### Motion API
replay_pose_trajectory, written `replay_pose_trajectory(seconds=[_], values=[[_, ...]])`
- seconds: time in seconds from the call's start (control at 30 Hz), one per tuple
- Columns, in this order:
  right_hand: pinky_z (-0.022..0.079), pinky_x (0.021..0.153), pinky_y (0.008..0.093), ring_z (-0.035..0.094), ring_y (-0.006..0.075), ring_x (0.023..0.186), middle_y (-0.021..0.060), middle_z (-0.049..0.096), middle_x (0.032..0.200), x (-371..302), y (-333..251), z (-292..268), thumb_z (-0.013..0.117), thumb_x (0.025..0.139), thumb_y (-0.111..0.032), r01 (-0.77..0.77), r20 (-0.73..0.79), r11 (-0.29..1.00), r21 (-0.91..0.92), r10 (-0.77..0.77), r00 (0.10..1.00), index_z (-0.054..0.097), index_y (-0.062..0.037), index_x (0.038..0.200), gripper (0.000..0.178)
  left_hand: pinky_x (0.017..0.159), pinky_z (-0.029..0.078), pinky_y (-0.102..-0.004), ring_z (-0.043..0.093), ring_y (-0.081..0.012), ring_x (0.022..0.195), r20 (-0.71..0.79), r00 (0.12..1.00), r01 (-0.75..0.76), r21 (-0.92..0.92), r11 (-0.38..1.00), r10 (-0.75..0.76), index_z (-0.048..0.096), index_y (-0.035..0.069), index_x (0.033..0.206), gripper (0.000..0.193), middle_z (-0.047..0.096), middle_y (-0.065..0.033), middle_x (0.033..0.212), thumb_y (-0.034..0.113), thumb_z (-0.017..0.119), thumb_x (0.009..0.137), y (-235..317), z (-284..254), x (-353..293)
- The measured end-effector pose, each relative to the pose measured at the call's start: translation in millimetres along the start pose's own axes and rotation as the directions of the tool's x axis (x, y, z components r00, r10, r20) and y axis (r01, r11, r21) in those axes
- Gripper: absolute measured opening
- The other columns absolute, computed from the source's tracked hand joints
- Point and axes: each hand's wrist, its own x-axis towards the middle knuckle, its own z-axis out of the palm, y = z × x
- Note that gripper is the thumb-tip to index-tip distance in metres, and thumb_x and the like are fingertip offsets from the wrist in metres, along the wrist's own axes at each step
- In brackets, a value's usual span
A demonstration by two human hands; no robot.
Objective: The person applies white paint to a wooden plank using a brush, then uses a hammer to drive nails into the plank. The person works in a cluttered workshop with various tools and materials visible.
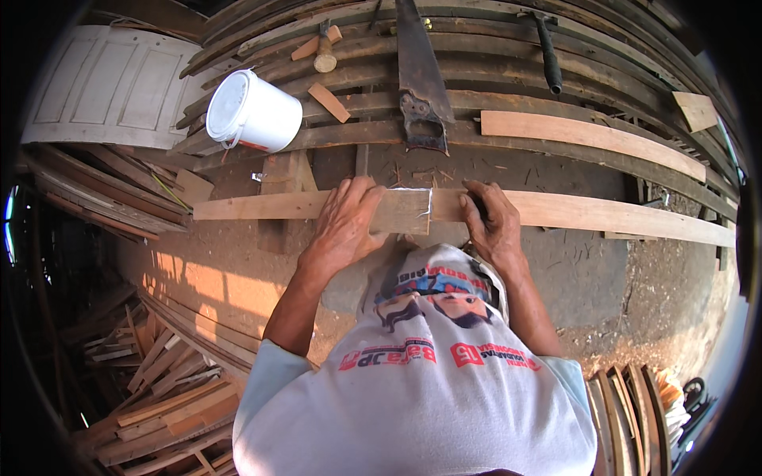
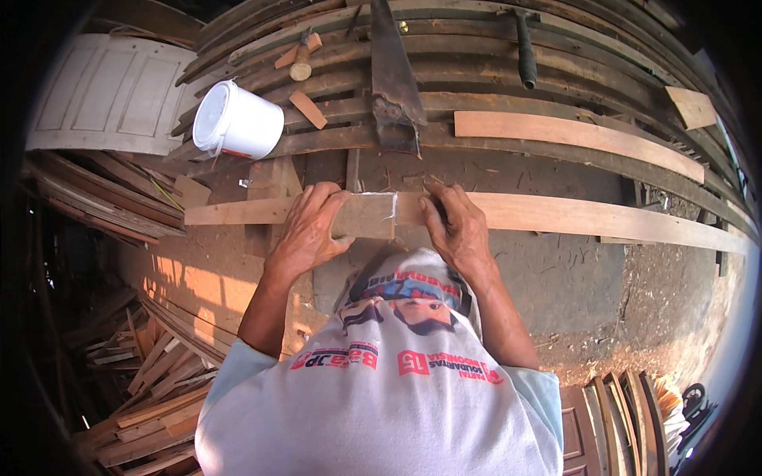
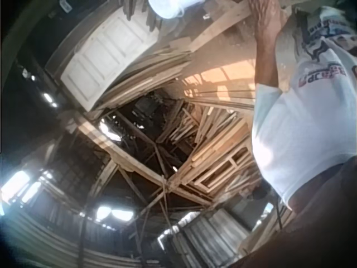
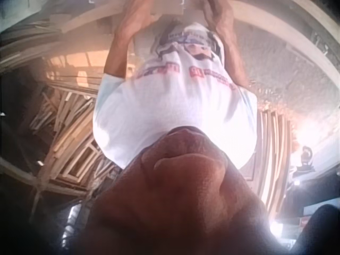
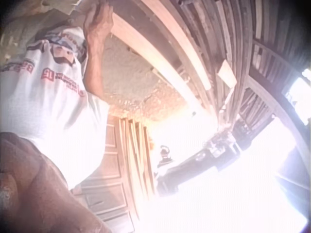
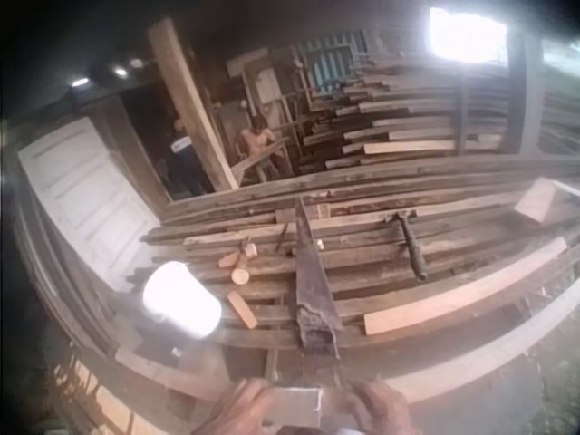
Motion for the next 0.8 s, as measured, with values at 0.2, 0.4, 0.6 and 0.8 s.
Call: replay_pose_trajectory(seconds=[0.2, 0.4, 0.6, 0.8], values=[[0.056, 0.073, 0.0407, 0.071, 0.0348, 0.083, 0.0194, 0.07, 0.096, 1.4, -1.3, -0.6, 0.073, 0.099, -0.009, -0.008, 0.015, 1.0, -0.003, 0.008, 1.0, 0.07, 0.0022, 0.12, 0.024, 0.107, 0.048, -0.0451, 0.056, -0.0346, 0.119, -0.001, 1.0, 0.001, 0.007, 1.0, -0.001, 0.064, 0.002, 0.126, 0.066, 0.056, -0.0139, 0.125, 0.014, 0.09, 0.067, -2.0, 4.6, 1.2], [0.056, 0.074, 0.0397, 0.071, 0.0331, 0.083, 0.0187, 0.069, 0.095, 0.8, 0.3, 0.6, 0.072, 0.099, -0.009, -0.02, 0.023, 1.0, -0.003, 0.02, 1.0, 0.07, 0.0018, 0.121, 0.024, 0.107, 0.049, -0.0451, 0.056, -0.0345, 0.118, -0.021, 1.0, -0.004, -0.013, 1.0, 0.004, 0.064, 0.001, 0.125, 0.065, 0.056, -0.0141, 0.124, 0.014, 0.091, 0.067, -3.8, 7.4, 3.9], [0.058, 0.071, 0.0421, 0.073, 0.0358, 0.082, 0.0196, 0.071, 0.097, 2.1, 0.0, 1.5, 0.074, 0.098, -0.009, 0.002, 0.019, 1.0, -0.03, -0.002, 1.0, 0.07, 0.0026, 0.118, 0.024, 0.107, 0.05, -0.0453, 0.057, -0.0352, 0.118, -0.011, 1.0, -0.002, -0.03, 1.0, 0.002, 0.064, 0.0, 0.126, 0.065, 0.056, -0.0145, 0.124, 0.014, 0.091, 0.068, -6.5, 9.4, 4.5], [0.057, 0.071, 0.0415, 0.072, 0.0351, 0.082, 0.0193, 0.07, 0.096, 1.5, 3.9, 2.1, 0.073, 0.098, -0.008, 0.02, 0.015, 0.999, -0.036, -0.019, 1.0, 0.07, 0.0023, 0.119, 0.023, 0.109, 0.05, -0.0462, 0.056, -0.0369, 0.124, 0.015, 1.0, 0.023, -0.086, 0.996, -0.022, 0.063, -0.001, 0.131, 0.068, 0.056, -0.0159, 0.128, 0.013, 0.09, 0.07, -7.2, 13.3, 4.8]])
